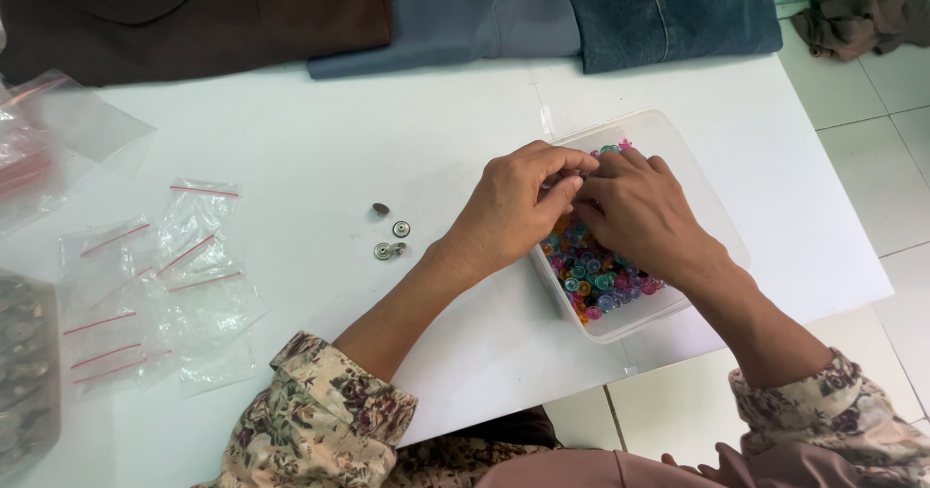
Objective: Sorting small metal buttons and colorful plastic beads into small plastic zip-lock bags on a work surface.
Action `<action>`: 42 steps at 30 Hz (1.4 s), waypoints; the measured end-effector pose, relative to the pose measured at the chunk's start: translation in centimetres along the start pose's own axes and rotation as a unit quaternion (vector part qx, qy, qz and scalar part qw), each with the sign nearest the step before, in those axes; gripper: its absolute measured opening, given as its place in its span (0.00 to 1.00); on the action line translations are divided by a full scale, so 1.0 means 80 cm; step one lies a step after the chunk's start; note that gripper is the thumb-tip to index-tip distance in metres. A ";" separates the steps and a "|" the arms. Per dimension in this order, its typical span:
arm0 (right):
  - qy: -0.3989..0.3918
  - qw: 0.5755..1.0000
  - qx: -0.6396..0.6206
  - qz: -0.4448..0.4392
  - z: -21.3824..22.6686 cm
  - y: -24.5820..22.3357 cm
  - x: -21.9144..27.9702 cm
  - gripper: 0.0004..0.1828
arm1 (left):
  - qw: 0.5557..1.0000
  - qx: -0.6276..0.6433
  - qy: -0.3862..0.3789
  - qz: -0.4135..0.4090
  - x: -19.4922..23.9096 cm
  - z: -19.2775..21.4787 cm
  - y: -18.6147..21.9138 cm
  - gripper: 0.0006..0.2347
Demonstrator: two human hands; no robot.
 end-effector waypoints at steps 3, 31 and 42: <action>0.082 0.970 -0.225 -0.050 0.030 0.017 0.016 0.12 | 1.000 -0.021 0.014 -0.012 0.000 -0.004 -0.003 0.08; 0.123 0.928 -0.352 -0.014 0.028 0.009 0.014 0.10 | 0.998 -0.006 0.056 -0.024 0.007 0.002 0.002 0.09; 0.127 0.974 -0.189 0.018 0.007 0.011 0.007 0.09 | 0.998 0.034 0.050 -0.007 0.006 0.003 -0.003 0.09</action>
Point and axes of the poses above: each hand's wrist, its own x-axis away from the middle knuckle, its own z-axis out of the back of the hand, y = z × x, the point moved 8 cm from there along -x, towards the middle knuckle, and after that the axes turned 3 degrees about y, right-handed, at the moved point
